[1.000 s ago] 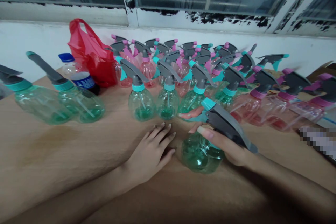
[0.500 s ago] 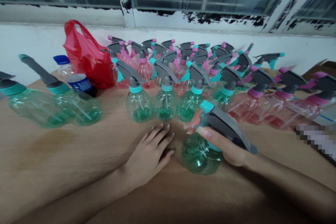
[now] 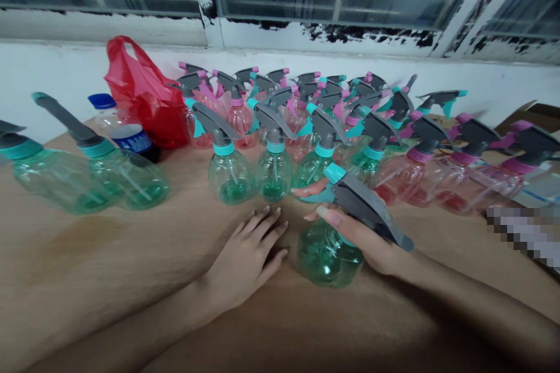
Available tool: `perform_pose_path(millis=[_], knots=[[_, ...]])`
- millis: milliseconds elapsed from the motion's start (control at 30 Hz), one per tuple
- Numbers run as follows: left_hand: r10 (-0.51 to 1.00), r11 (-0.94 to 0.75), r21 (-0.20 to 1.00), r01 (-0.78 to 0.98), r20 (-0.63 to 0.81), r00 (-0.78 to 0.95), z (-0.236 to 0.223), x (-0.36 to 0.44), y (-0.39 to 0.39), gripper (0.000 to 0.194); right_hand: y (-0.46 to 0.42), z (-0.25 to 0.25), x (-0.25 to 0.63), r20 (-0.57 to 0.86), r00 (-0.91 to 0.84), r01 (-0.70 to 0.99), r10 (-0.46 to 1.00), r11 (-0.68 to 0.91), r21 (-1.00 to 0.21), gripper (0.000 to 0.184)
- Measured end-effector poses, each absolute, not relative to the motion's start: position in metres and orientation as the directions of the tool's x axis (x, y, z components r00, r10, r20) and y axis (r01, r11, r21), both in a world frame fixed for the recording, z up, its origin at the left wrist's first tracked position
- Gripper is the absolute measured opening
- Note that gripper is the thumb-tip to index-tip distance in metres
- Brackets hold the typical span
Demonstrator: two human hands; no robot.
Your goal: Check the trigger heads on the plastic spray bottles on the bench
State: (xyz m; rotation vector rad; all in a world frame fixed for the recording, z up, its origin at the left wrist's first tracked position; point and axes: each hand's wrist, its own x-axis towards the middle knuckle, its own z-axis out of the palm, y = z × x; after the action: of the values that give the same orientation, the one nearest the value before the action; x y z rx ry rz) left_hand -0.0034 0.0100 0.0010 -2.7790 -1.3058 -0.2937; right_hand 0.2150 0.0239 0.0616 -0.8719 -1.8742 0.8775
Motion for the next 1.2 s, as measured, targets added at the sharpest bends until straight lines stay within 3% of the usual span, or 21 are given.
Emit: perform_pose_path(millis=[433, 600, 1200], knots=[[0.765, -0.632, 0.034, 0.774, 0.184, 0.617, 0.0, -0.004, 0.01, 0.043, 0.019, 0.071, 0.211, 0.371, -0.354, 0.138, 0.858, 0.441, -0.887, 0.034], [0.752, -0.643, 0.059, 0.763, 0.232, 0.616, 0.0, -0.004, 0.01, 0.042, 0.02, 0.072, 0.211, 0.395, -0.343, 0.151, 0.852, 0.465, -0.873, 0.032], [0.757, -0.642, 0.057, 0.764, 0.205, 0.62, 0.0, -0.004, 0.011, 0.043, 0.022, 0.071, 0.211, 0.385, -0.355, 0.174, 0.852, 0.465, -0.868, 0.02]])
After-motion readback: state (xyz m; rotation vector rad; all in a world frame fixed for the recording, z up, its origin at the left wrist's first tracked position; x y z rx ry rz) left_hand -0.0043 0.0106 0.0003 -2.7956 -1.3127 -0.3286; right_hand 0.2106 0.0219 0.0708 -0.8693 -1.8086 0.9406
